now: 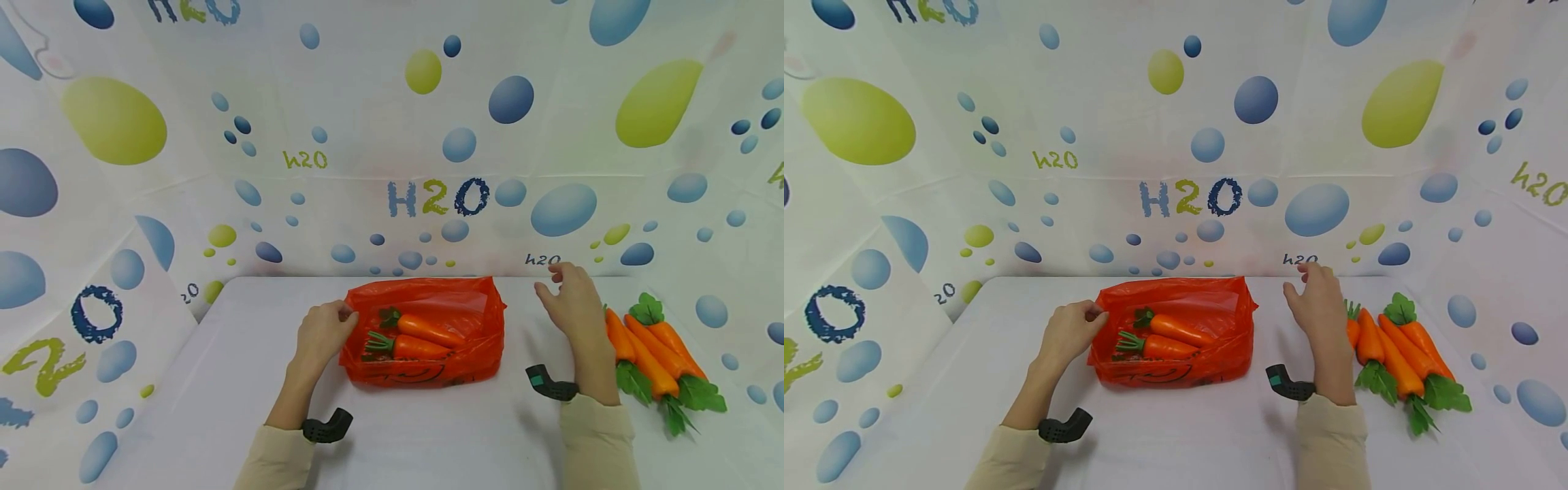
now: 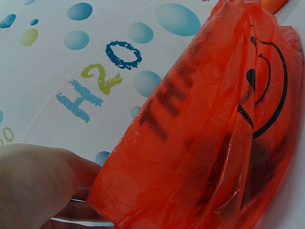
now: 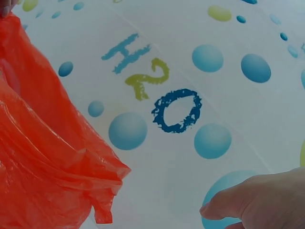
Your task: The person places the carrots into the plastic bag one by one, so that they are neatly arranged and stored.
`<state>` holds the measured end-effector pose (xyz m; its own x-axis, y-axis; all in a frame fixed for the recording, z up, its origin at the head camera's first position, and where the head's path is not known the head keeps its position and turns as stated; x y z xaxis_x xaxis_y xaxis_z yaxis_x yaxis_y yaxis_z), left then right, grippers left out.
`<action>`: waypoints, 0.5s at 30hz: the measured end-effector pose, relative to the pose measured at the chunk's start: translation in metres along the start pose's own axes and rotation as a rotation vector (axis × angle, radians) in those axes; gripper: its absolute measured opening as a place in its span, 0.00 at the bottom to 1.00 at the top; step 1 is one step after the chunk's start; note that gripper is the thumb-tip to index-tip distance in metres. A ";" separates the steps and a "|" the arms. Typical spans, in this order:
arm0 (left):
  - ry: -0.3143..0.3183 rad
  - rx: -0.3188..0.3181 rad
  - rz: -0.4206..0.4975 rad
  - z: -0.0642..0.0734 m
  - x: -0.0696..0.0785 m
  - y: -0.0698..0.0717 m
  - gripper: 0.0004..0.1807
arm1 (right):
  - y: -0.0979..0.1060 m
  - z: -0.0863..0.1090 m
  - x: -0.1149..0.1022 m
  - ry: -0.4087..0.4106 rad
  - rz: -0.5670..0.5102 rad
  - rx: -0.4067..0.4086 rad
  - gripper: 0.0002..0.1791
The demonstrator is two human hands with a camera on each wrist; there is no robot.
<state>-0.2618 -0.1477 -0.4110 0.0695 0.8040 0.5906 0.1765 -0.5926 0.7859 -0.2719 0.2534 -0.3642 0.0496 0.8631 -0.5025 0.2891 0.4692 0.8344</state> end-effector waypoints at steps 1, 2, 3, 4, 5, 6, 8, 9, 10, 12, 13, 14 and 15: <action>0.001 -0.001 0.002 0.000 0.000 0.000 0.13 | 0.000 0.000 0.001 -0.004 -0.001 0.000 0.29; 0.002 -0.002 0.003 0.000 0.000 0.000 0.13 | 0.001 0.000 0.002 -0.008 -0.002 0.000 0.29; 0.002 -0.003 0.004 0.001 0.001 0.000 0.13 | 0.001 0.000 0.004 -0.011 -0.004 -0.001 0.30; 0.003 -0.004 0.004 0.001 0.001 0.000 0.13 | 0.001 -0.001 0.005 -0.017 -0.006 0.000 0.30; 0.002 -0.004 0.005 0.001 0.001 0.000 0.13 | 0.002 -0.001 0.006 -0.022 -0.010 0.001 0.30; 0.002 -0.005 0.005 0.001 0.001 0.000 0.13 | 0.002 -0.001 0.008 -0.029 -0.012 0.001 0.30; 0.001 -0.005 0.005 0.001 0.001 0.000 0.13 | 0.002 -0.002 0.011 -0.038 -0.014 0.004 0.30; 0.000 -0.005 0.005 0.001 0.001 0.000 0.13 | 0.002 -0.002 0.013 -0.044 -0.014 0.007 0.30; 0.000 -0.004 0.007 0.001 0.001 0.000 0.13 | 0.002 -0.002 0.014 -0.049 -0.013 0.010 0.31; -0.002 -0.003 0.008 0.000 0.001 -0.001 0.13 | 0.002 -0.002 0.018 -0.060 -0.010 0.015 0.31; -0.002 -0.003 0.008 0.001 0.000 -0.001 0.13 | 0.003 -0.002 0.020 -0.066 -0.009 0.018 0.31; -0.002 -0.002 0.008 0.001 0.000 -0.001 0.13 | 0.003 -0.002 0.021 -0.072 -0.007 0.020 0.31; -0.002 -0.002 0.008 0.001 0.000 -0.001 0.13 | 0.003 -0.002 0.023 -0.080 -0.008 0.019 0.32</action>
<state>-0.2613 -0.1470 -0.4116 0.0731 0.7995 0.5962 0.1738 -0.5989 0.7818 -0.2714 0.2749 -0.3724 0.1234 0.8414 -0.5261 0.3077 0.4716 0.8264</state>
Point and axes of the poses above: each hand's wrist, its own z-axis away from the middle knuckle, its own y-axis out of the back of the hand, x = y × z, the point moved 1 cm from there along -z, towards the middle knuckle, and after that the axes turned 1 degree about x, right-handed, at the moved point
